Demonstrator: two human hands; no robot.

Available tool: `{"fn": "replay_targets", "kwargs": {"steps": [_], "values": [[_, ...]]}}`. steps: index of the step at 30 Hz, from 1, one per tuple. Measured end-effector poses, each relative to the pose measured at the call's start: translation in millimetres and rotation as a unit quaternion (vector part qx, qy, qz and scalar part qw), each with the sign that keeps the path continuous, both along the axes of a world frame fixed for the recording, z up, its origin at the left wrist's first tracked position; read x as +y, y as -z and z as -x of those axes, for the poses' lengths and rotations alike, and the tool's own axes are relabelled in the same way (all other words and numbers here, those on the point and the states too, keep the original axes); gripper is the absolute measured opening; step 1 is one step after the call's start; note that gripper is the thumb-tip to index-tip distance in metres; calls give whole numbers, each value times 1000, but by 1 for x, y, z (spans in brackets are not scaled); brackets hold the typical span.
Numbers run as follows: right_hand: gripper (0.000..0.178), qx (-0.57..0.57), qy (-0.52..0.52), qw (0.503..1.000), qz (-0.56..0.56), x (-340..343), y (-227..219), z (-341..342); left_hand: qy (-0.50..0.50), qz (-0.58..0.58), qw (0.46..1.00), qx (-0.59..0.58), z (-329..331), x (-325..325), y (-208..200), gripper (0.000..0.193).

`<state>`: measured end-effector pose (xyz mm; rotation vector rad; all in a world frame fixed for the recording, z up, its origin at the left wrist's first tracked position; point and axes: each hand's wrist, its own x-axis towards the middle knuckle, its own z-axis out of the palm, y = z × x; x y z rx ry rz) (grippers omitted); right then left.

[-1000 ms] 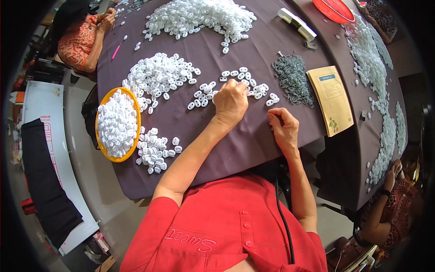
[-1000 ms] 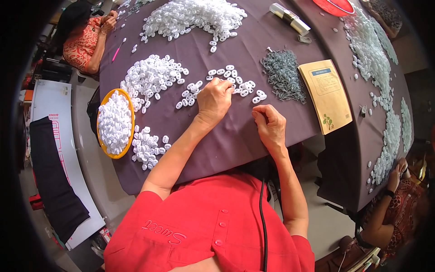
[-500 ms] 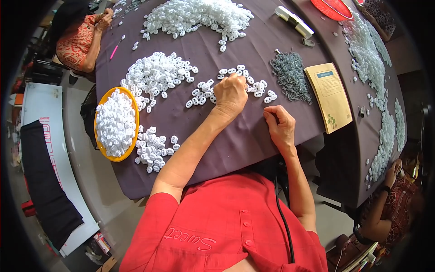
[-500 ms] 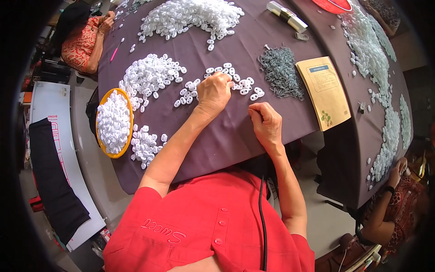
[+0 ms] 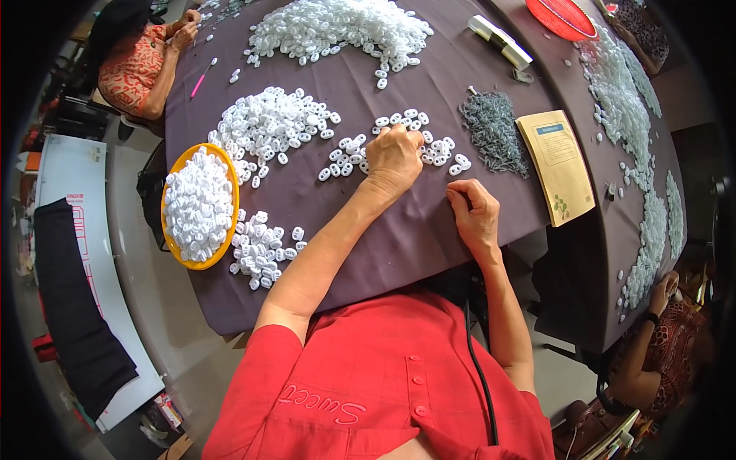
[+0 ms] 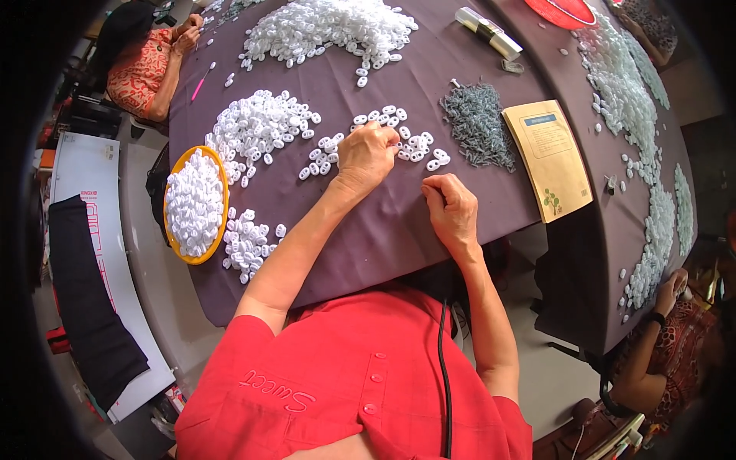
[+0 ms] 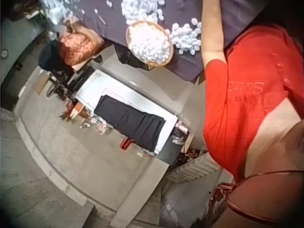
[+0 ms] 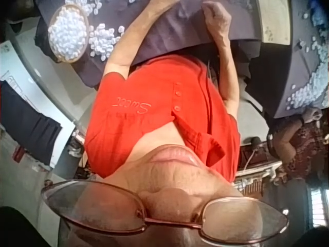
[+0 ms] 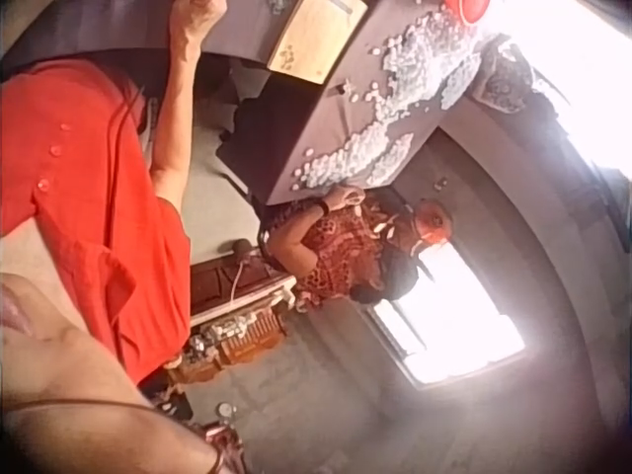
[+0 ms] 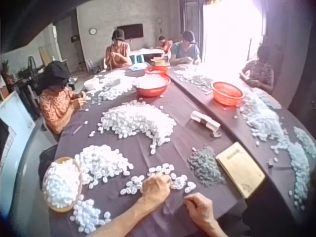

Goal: The person assembles plastic cord locks by hand, inserting internal components into the plastic bodies and placing the assembled pieces on the table.

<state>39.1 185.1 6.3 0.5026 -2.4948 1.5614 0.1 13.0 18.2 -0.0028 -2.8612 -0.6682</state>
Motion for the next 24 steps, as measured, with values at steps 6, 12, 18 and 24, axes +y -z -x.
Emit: {"fn": "replay_targets", "kwargs": {"steps": [6,12,18,24], "values": [[8,-21,-6,1000,19,3,0,1,57,-166,984,19,-20,-5,-10,8],[7,-160,-35,976,144,-13,-9,-11,49,-420,894,-147,-70,5,-14,5],[5,-182,-37,974,133,-22,-8,-22,37,-552,808,-201,-80,-3,-6,8],[8,-223,-18,931,289,-34,-12,-32,-32,-665,728,-164,-91,6,-1,10]]}}
